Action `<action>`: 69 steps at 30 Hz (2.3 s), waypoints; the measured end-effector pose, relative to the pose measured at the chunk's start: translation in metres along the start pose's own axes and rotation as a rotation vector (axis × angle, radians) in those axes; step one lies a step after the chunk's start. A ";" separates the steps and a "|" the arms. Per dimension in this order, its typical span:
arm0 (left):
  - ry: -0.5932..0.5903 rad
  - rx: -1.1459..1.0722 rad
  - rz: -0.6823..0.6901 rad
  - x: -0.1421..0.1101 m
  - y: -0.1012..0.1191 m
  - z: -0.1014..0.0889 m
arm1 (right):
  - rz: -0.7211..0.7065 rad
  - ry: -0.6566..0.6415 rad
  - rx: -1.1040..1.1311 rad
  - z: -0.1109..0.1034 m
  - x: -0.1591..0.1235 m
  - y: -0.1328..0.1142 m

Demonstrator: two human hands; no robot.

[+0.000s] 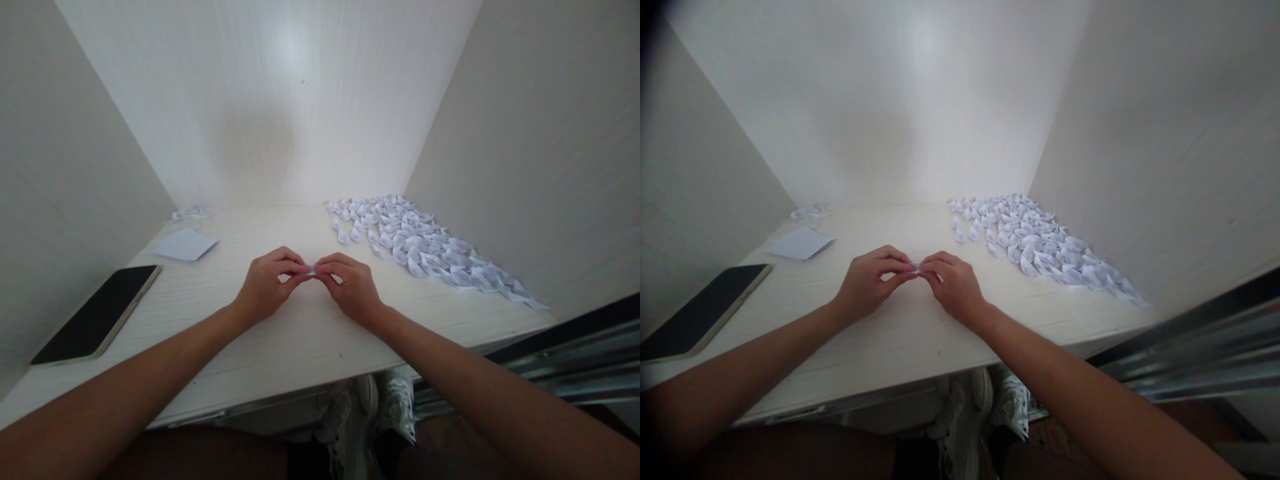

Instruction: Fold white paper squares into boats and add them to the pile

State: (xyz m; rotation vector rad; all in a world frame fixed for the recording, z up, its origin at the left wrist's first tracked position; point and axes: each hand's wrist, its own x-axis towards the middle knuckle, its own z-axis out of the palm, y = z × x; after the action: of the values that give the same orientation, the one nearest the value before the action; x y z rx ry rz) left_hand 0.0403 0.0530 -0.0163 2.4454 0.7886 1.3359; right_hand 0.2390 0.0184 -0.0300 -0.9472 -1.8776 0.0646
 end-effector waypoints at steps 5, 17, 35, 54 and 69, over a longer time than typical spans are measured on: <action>-0.024 0.022 0.015 0.000 -0.002 0.000 | -0.020 -0.041 -0.078 0.000 -0.001 -0.001; -0.027 -0.106 -0.112 0.000 -0.007 -0.001 | 0.208 -0.040 -0.006 -0.003 0.003 0.002; -0.133 -0.014 -0.272 -0.001 -0.023 0.008 | 0.461 -0.396 -0.732 0.001 0.047 0.022; -0.244 -0.051 -0.291 0.000 -0.020 0.010 | 0.661 -0.387 -0.893 0.045 0.135 0.107; -0.270 0.199 -0.228 0.002 -0.029 0.001 | 0.077 -0.144 -0.494 0.051 0.089 -0.009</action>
State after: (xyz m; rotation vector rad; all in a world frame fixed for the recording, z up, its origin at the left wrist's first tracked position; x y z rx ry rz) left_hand 0.0325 0.0780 -0.0283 2.5166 1.1318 0.8605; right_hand 0.1752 0.0858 0.0145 -1.3792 -2.0318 -0.3056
